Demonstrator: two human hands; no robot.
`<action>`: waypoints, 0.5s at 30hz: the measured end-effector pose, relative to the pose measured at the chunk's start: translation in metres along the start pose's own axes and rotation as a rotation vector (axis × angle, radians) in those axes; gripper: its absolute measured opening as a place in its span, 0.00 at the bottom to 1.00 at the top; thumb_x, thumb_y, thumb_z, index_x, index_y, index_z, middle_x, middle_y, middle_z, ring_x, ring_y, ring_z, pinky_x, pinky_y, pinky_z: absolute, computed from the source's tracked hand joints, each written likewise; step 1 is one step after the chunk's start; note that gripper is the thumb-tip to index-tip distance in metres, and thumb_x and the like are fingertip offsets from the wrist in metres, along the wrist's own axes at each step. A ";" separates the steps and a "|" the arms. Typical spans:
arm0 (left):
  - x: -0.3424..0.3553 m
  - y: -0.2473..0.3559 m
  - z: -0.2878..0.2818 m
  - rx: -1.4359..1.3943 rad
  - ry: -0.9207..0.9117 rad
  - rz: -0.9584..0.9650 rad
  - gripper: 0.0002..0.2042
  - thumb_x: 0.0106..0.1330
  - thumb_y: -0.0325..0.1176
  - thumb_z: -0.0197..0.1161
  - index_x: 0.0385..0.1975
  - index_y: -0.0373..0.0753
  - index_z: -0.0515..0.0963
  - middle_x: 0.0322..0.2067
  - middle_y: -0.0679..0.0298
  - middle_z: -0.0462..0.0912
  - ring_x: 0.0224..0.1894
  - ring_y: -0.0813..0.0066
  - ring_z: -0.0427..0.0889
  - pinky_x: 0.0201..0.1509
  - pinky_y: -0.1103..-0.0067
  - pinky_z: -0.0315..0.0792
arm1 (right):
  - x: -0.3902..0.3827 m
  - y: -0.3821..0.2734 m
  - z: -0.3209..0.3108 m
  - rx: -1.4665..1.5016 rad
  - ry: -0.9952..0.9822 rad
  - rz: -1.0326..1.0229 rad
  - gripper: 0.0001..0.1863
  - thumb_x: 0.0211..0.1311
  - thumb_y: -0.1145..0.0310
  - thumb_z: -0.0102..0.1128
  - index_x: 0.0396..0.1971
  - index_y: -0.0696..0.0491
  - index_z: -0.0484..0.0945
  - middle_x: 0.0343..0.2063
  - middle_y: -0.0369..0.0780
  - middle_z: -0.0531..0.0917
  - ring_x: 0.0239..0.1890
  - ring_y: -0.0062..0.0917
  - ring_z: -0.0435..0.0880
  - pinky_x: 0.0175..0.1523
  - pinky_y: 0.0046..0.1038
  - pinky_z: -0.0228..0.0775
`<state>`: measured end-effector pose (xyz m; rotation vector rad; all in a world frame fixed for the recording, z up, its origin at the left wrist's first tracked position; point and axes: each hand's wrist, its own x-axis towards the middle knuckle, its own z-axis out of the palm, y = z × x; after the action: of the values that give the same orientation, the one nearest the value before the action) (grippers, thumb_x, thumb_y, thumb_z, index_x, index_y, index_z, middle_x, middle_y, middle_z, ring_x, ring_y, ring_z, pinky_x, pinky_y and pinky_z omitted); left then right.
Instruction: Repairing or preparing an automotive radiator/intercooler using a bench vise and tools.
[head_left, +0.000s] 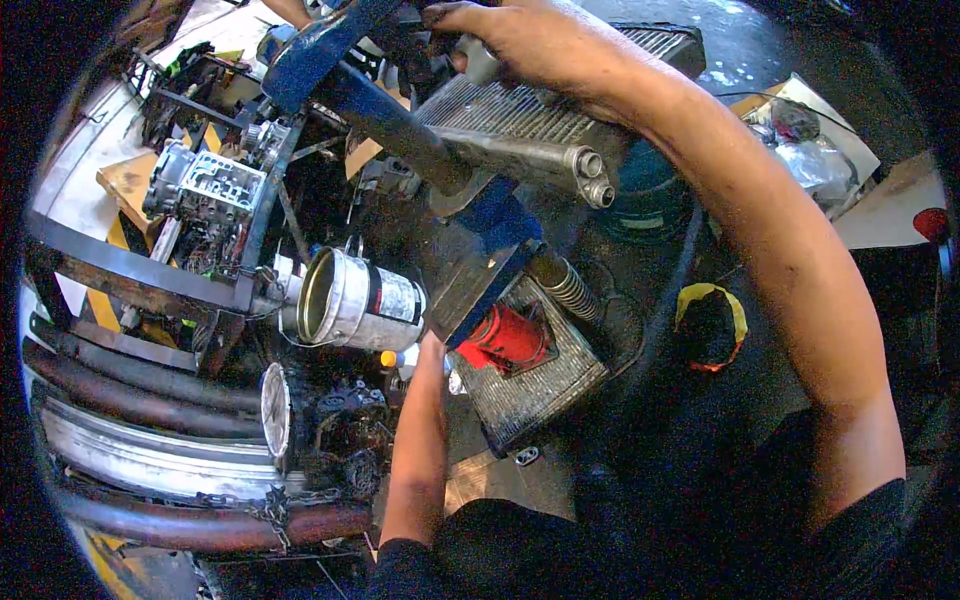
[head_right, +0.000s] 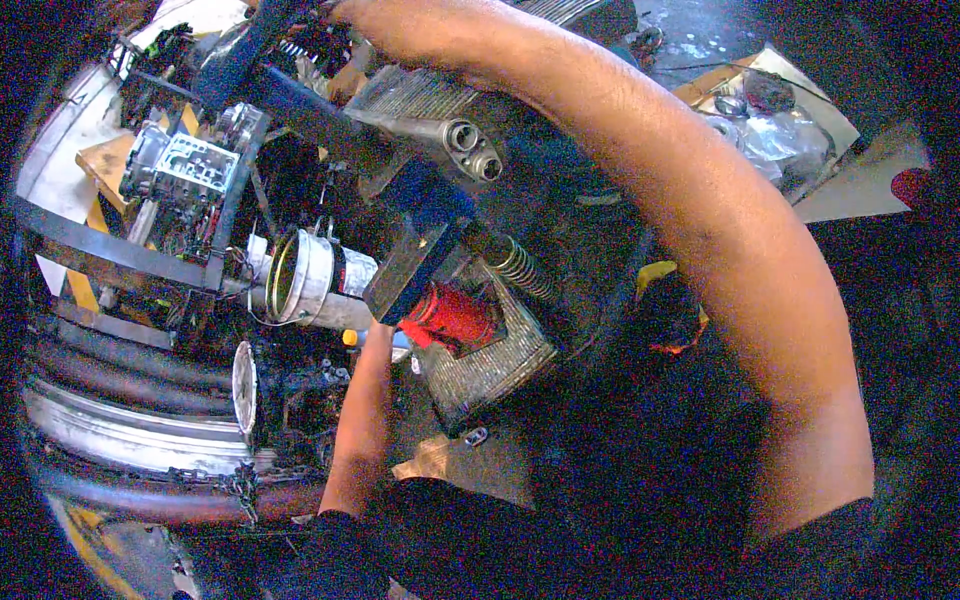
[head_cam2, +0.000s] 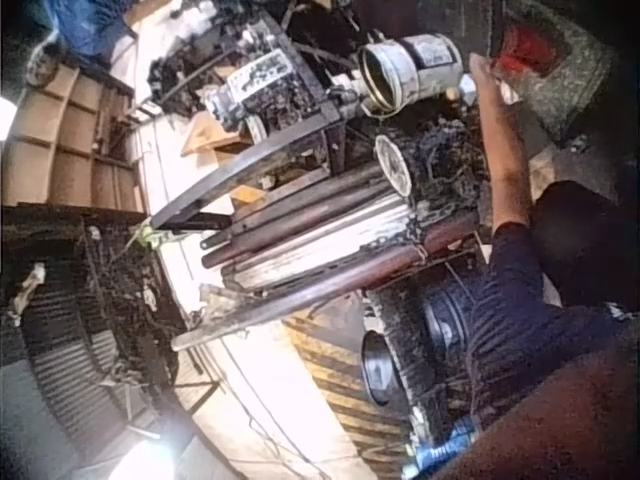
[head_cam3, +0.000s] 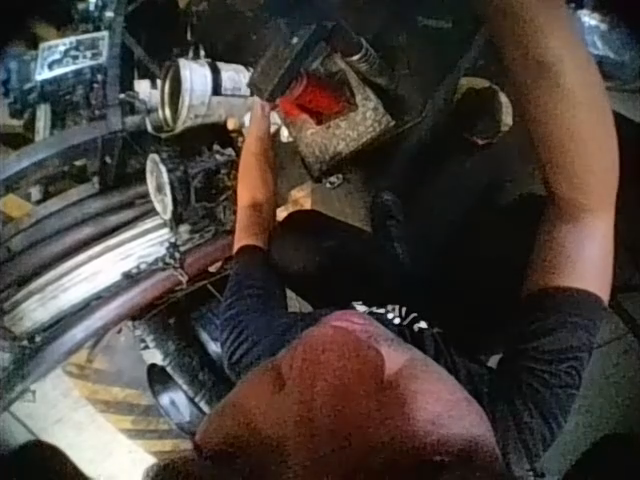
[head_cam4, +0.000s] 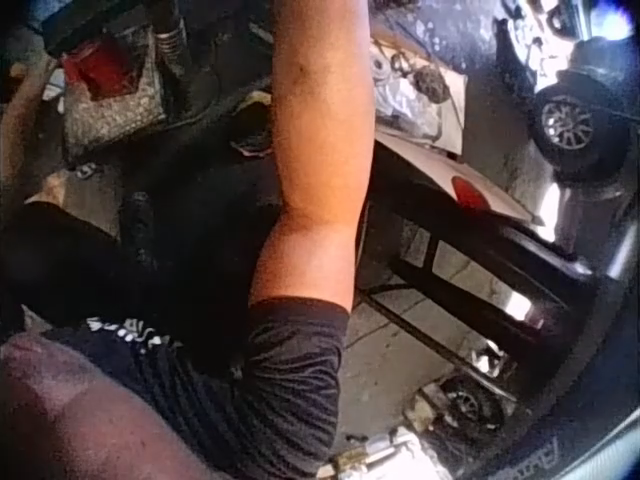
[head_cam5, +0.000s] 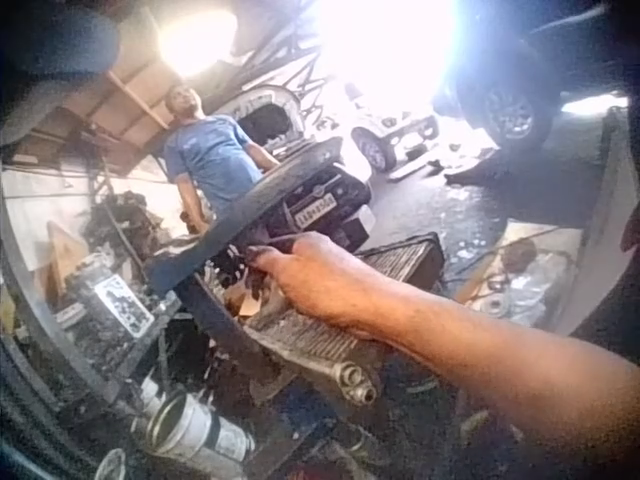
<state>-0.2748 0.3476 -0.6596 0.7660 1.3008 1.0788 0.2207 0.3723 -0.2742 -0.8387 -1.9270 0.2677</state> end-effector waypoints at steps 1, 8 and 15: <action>0.000 0.001 -0.002 -0.007 0.011 -0.002 0.08 0.63 0.37 0.51 0.21 0.49 0.69 0.14 0.73 0.63 0.12 0.77 0.60 0.13 0.79 0.53 | 0.003 0.000 0.002 0.000 0.002 -0.003 0.18 0.68 0.62 0.41 0.49 0.52 0.76 0.32 0.54 0.81 0.36 0.41 0.83 0.43 0.37 0.72; -0.021 0.017 0.027 0.026 0.014 -0.001 0.08 0.62 0.38 0.51 0.21 0.49 0.70 0.13 0.73 0.63 0.11 0.77 0.60 0.12 0.79 0.53 | 0.010 0.016 0.011 -0.128 -0.023 0.050 0.17 0.69 0.64 0.41 0.50 0.52 0.76 0.30 0.54 0.81 0.35 0.41 0.83 0.40 0.37 0.72; -0.038 0.033 0.038 0.133 -0.010 0.092 0.07 0.63 0.38 0.52 0.24 0.47 0.70 0.17 0.71 0.65 0.15 0.77 0.61 0.17 0.79 0.54 | 0.013 0.007 0.014 -0.126 0.020 0.015 0.17 0.69 0.62 0.41 0.49 0.52 0.76 0.28 0.53 0.81 0.35 0.41 0.82 0.40 0.36 0.71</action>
<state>-0.2413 0.3286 -0.6099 0.9373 1.3497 1.0681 0.2086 0.3884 -0.2758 -0.9356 -1.9351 0.1473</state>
